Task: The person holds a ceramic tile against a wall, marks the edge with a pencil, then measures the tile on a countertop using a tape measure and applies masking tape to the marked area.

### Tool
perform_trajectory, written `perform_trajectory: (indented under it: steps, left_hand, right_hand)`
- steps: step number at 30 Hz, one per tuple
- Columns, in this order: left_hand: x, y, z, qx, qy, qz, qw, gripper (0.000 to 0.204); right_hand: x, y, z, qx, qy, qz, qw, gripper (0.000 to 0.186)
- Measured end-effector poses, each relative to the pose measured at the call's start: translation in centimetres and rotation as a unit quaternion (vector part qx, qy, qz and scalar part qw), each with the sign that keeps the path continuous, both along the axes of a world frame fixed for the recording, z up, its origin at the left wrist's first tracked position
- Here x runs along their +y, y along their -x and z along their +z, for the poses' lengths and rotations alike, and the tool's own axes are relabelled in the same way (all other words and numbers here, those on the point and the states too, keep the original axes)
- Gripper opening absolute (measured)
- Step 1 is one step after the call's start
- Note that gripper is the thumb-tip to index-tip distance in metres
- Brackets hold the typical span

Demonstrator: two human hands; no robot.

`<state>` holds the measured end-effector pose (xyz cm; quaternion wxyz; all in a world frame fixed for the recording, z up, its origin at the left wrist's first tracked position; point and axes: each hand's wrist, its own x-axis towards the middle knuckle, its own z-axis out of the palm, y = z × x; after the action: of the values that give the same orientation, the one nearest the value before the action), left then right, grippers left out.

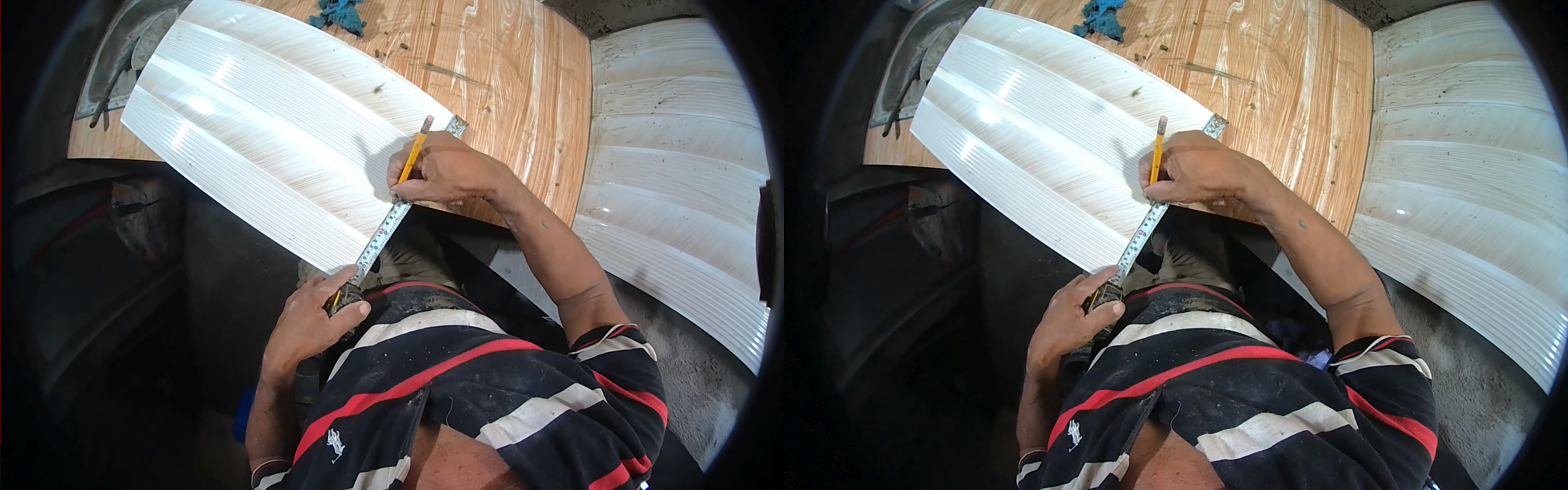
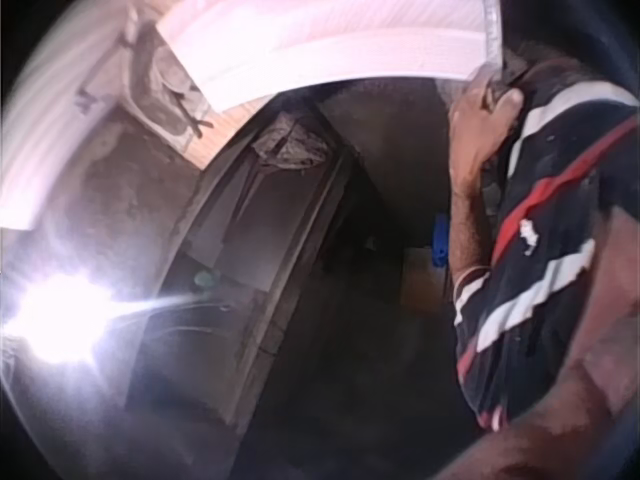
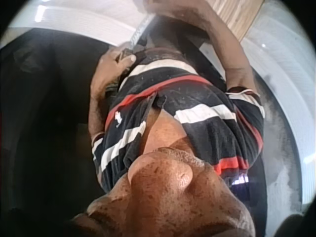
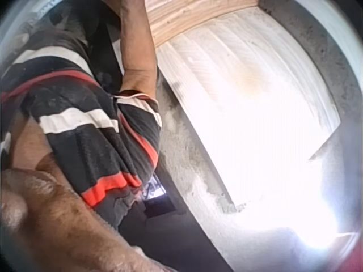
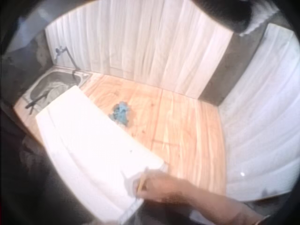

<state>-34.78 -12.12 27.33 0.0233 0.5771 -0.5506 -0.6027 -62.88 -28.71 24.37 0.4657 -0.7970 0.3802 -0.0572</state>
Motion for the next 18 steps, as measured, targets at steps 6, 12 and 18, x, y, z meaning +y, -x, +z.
perform_trajectory:
  steps: [6, 12, 18]
  left_hand:
    - [-0.2, -0.1, 0.2, 0.002, -0.010, 0.001, 1.000, 0.064]
    - [-0.1, -0.1, -0.2, 0.008, -0.004, -0.002, 1.000, 0.064]
    - [-0.2, 0.1, 0.3, 0.018, 0.065, -0.007, 0.998, 0.065]
  right_hand:
    - [-0.2, -0.1, 0.1, 0.027, -0.019, 0.010, 0.999, 0.028]
    - [-0.1, 0.0, 0.4, 0.039, -0.019, 0.008, 0.999, 0.024]
    - [-0.7, 1.7, 0.4, -0.239, -0.051, -0.212, 0.946, 0.015]
